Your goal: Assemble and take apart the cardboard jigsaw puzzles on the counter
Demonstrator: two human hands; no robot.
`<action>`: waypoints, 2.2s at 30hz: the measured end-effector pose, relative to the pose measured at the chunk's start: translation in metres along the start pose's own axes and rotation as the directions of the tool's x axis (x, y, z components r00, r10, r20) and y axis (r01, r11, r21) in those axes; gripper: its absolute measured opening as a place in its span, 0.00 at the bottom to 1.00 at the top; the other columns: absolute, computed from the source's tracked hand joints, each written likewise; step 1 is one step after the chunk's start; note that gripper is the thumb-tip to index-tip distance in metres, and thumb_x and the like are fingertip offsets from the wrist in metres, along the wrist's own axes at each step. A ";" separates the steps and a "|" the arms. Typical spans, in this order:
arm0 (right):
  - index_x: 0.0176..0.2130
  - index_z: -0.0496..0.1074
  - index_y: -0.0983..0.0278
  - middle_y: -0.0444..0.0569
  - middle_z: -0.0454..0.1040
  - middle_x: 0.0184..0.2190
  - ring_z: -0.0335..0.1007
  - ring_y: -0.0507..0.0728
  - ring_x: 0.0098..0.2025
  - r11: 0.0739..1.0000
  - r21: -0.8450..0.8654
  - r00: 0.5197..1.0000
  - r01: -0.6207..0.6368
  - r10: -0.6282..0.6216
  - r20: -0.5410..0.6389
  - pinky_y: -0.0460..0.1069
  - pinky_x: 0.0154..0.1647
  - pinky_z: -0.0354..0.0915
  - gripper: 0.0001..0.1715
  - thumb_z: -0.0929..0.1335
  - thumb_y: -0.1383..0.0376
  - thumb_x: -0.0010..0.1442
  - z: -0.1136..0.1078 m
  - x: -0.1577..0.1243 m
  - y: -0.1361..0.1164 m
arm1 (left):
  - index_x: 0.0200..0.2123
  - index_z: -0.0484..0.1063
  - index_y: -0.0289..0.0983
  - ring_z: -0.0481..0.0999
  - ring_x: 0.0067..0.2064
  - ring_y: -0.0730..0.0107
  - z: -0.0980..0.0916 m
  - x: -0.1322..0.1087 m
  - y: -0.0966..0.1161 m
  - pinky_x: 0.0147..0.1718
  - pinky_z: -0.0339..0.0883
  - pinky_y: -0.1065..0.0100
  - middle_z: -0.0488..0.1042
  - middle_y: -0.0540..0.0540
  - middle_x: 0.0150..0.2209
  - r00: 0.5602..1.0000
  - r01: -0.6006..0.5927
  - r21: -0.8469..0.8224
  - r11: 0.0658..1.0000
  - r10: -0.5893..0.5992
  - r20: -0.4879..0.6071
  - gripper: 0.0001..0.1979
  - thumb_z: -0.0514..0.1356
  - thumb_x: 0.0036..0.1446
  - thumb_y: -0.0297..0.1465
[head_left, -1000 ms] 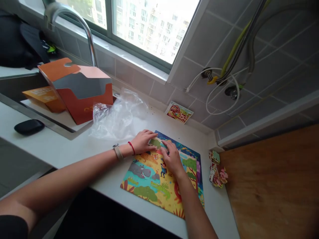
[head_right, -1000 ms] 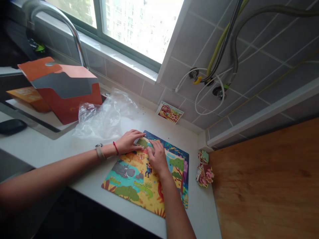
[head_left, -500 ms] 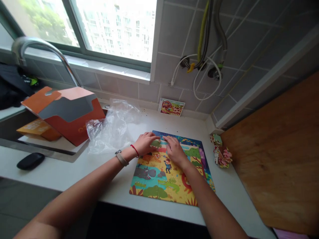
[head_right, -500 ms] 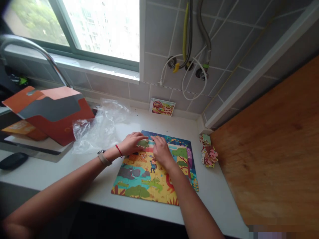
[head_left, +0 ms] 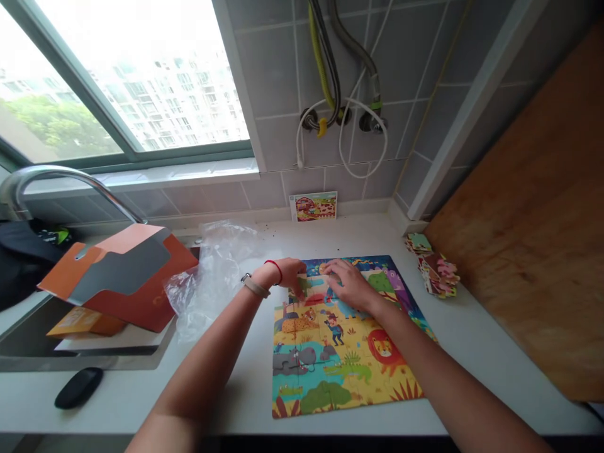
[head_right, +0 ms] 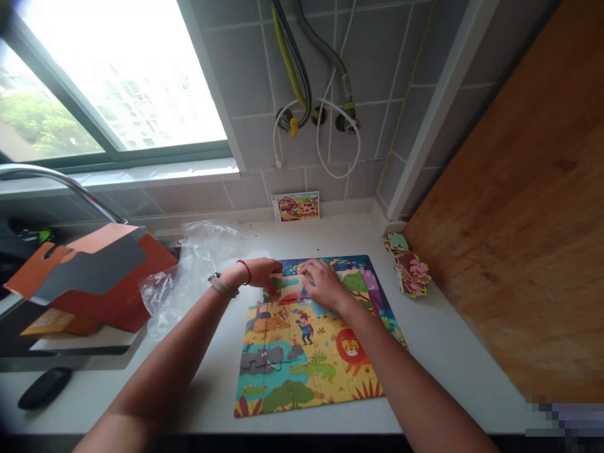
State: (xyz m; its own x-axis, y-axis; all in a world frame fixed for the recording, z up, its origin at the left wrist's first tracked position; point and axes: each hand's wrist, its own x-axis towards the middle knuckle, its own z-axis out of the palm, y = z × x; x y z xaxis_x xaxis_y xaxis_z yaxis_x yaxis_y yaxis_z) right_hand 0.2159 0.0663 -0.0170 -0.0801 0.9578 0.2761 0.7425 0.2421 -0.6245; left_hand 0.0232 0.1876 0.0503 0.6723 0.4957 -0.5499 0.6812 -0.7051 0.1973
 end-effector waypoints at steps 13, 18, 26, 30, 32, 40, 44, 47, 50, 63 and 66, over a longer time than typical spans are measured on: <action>0.37 0.75 0.61 0.50 0.80 0.38 0.74 0.60 0.43 0.991 0.115 0.998 -0.062 0.064 -0.011 0.53 0.48 0.65 0.05 0.67 0.66 0.62 0.002 0.002 0.002 | 0.33 0.71 0.38 0.78 0.27 0.67 0.014 0.003 -0.024 0.25 0.69 0.71 0.76 0.50 0.26 0.991 -0.081 -0.503 0.861 0.123 0.050 0.14 0.70 0.49 0.39; 0.35 0.75 0.61 0.50 0.79 0.39 0.74 0.59 0.42 0.987 0.159 0.998 -0.036 0.044 -0.044 0.54 0.49 0.65 0.05 0.67 0.67 0.61 0.001 0.002 -0.001 | 0.29 0.69 0.39 0.71 0.25 0.70 0.013 -0.009 -0.007 0.22 0.58 0.72 0.70 0.53 0.23 0.985 -0.161 -0.212 0.964 0.142 -0.101 0.15 0.71 0.47 0.37; 0.33 0.75 0.62 0.48 0.79 0.34 0.75 0.57 0.38 0.865 0.493 0.990 -0.094 0.135 -0.048 0.51 0.43 0.69 0.07 0.69 0.61 0.60 -0.006 0.005 0.002 | 0.28 0.69 0.39 0.62 0.26 0.72 0.005 -0.022 0.005 0.25 0.52 0.70 0.68 0.55 0.24 0.980 -0.179 -0.089 0.980 0.170 -0.101 0.13 0.70 0.46 0.37; 0.33 0.76 0.62 0.46 0.77 0.28 0.73 0.55 0.31 0.818 0.560 0.970 -0.133 0.223 -0.094 0.49 0.36 0.69 0.11 0.71 0.57 0.59 -0.002 0.007 0.006 | 0.31 0.72 0.37 0.64 0.27 0.74 -0.006 -0.031 -0.006 0.25 0.54 0.72 0.70 0.55 0.26 0.965 -0.235 -0.182 0.955 0.206 -0.164 0.12 0.70 0.48 0.35; 0.33 0.77 0.62 0.47 0.78 0.29 0.74 0.55 0.31 0.825 0.548 0.966 -0.138 0.233 -0.108 0.49 0.36 0.69 0.12 0.71 0.56 0.59 0.001 0.008 0.007 | 0.32 0.74 0.36 0.67 0.28 0.74 -0.009 -0.034 -0.008 0.26 0.57 0.73 0.72 0.53 0.26 0.949 -0.282 -0.237 0.930 0.234 -0.211 0.12 0.69 0.51 0.38; 0.39 0.81 0.64 0.51 0.84 0.37 0.80 0.60 0.39 0.768 0.627 0.973 -0.130 0.219 -0.067 0.54 0.45 0.73 0.17 0.74 0.53 0.57 0.005 0.008 0.009 | 0.34 0.78 0.38 0.76 0.53 0.57 0.009 -0.012 0.019 0.51 0.69 0.62 0.74 0.39 0.52 0.759 -0.459 -0.194 0.867 0.269 -0.593 0.09 0.68 0.57 0.37; 0.38 0.80 0.64 0.51 0.83 0.35 0.80 0.59 0.37 0.731 0.671 0.972 -0.124 0.226 -0.066 0.53 0.43 0.74 0.20 0.75 0.50 0.55 0.006 0.009 0.011 | 0.36 0.75 0.39 0.78 0.41 0.62 0.021 -0.001 0.025 0.42 0.70 0.66 0.78 0.46 0.40 0.802 -0.389 -0.202 0.899 0.222 -0.555 0.08 0.68 0.57 0.35; 0.38 0.80 0.65 0.51 0.83 0.35 0.79 0.59 0.36 0.714 0.688 0.973 -0.130 0.227 -0.051 0.53 0.41 0.74 0.20 0.74 0.51 0.55 0.005 0.009 0.010 | 0.44 0.71 0.40 0.77 0.34 0.66 0.028 0.004 0.023 0.34 0.67 0.69 0.78 0.51 0.34 0.804 -0.341 -0.242 0.908 0.149 -0.575 0.15 0.70 0.54 0.32; 0.41 0.80 0.64 0.51 0.82 0.37 0.79 0.58 0.39 0.736 0.664 0.983 -0.131 0.186 -0.012 0.52 0.44 0.74 0.15 0.71 0.56 0.59 -0.001 0.009 0.008 | 0.53 0.65 0.42 0.78 0.36 0.66 0.032 0.007 0.019 0.36 0.68 0.69 0.79 0.50 0.39 0.772 -0.353 -0.220 0.909 0.150 -0.617 0.25 0.68 0.53 0.27; 0.53 0.77 0.54 0.51 0.75 0.48 0.72 0.65 0.52 0.999 0.041 0.973 -0.026 0.016 0.231 0.54 0.52 0.70 0.35 0.80 0.62 0.44 -0.040 -0.007 0.019 | 0.44 0.69 0.39 0.77 0.37 0.61 0.032 0.008 0.017 0.34 0.66 0.67 0.79 0.46 0.37 0.871 -0.267 -0.182 0.946 0.156 -0.466 0.12 0.64 0.58 0.31; 0.39 0.79 0.56 0.50 0.75 0.41 0.71 0.67 0.48 0.994 -0.095 0.980 -0.050 0.067 0.189 0.55 0.49 0.68 0.25 0.83 0.58 0.39 -0.041 -0.010 0.019 | 0.45 0.68 0.39 0.76 0.35 0.64 0.032 0.006 0.016 0.32 0.64 0.68 0.78 0.49 0.35 0.874 -0.283 -0.207 0.937 0.163 -0.458 0.13 0.63 0.57 0.29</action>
State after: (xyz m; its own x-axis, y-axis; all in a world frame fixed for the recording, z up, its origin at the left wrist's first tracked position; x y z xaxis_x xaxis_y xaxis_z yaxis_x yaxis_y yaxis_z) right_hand 0.2577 0.0550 -0.0015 -0.1542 0.9839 0.0907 0.8051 0.1783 -0.5657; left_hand 0.0292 0.1628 0.0243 0.8311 0.5508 -0.0769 0.5081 -0.6956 0.5079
